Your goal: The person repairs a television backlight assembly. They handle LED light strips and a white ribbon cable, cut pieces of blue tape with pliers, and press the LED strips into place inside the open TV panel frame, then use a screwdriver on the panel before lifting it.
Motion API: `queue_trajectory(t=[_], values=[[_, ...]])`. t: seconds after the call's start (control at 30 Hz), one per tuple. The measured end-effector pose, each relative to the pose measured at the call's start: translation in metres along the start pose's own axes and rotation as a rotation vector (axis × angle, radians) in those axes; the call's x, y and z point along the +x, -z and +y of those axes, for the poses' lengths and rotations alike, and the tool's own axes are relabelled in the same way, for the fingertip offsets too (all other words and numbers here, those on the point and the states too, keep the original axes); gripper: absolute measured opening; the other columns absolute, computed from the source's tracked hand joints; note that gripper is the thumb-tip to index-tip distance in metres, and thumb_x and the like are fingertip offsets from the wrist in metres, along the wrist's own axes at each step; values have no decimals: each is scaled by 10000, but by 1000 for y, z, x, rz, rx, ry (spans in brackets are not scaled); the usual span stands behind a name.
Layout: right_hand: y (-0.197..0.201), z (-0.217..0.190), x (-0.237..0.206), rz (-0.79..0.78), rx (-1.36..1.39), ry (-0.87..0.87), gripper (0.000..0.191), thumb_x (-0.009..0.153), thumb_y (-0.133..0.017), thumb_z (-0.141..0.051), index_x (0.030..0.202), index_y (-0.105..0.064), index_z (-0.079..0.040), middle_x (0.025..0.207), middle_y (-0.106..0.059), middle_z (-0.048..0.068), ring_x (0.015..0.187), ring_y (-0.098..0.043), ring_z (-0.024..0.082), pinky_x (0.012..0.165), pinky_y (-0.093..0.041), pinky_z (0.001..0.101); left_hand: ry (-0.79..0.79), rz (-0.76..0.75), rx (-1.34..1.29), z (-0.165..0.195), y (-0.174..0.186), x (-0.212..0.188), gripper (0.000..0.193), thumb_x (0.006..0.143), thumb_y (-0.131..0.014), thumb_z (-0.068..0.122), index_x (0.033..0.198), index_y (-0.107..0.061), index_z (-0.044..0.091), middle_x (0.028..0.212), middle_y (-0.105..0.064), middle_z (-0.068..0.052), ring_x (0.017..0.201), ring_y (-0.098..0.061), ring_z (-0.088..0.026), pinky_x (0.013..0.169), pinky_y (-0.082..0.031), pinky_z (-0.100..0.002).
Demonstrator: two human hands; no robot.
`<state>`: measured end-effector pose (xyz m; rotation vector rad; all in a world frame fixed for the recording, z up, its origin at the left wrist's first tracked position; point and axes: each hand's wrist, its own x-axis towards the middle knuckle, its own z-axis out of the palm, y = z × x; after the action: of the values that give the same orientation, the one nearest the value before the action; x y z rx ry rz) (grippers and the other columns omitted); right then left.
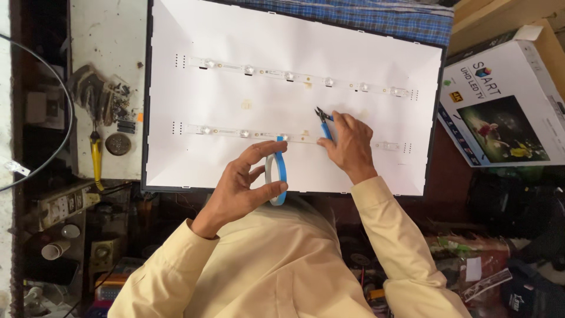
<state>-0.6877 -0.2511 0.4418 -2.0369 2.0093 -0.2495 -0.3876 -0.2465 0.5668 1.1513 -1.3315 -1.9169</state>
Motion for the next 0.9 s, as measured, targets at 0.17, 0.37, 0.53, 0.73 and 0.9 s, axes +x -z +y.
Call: queue_trajectory(t=[0.17, 0.37, 0.53, 0.73, 0.9], values=[[-8, 13, -3, -125, 85, -82, 744, 789, -871, -336, 1392, -578, -12, 1241, -592, 167, 1133, -535, 393, 977, -454, 489, -41, 5, 8, 3, -4, 10, 658, 803, -753, 107, 1434, -589, 196, 1529, -529, -51, 1436, -500, -241, 1125, -443, -508], [3, 11, 1, -225, 74, -65, 817, 657, -923, -329, 1347, -589, -45, 1232, -578, 158, 1110, -531, 394, 976, -468, 492, -50, -11, -19, -4, -4, 17, 650, 825, -734, 104, 1448, -577, 199, 1533, -525, -65, 1420, -502, -249, 1103, -440, -504], [14, 13, -2, -250, 183, -120, 775, 606, -907, -195, 1306, -602, -61, 1177, -555, 175, 1090, -522, 397, 943, -475, 499, -98, -17, -21, -8, -2, 19, 644, 834, -739, 104, 1451, -581, 193, 1540, -531, -71, 1418, -517, -249, 1115, -443, -500], [59, -12, -7, -140, 849, -142, 445, 818, -590, 4, 1259, -621, -42, 1217, -691, 124, 1125, -661, 290, 989, -528, 363, -101, -33, -7, -8, 6, 16, 653, 830, -746, 106, 1456, -574, 180, 1561, -512, -80, 1417, -512, -236, 1105, -455, -474], [106, -73, -12, -375, 642, 163, 286, 852, -674, -39, 1136, -681, -10, 1019, -732, 133, 923, -725, 244, 831, -565, 326, -254, -36, 84, -7, 11, 9, 660, 831, -758, 79, 1464, -581, 133, 1529, -553, -122, 1448, -517, -272, 1187, -419, -427]])
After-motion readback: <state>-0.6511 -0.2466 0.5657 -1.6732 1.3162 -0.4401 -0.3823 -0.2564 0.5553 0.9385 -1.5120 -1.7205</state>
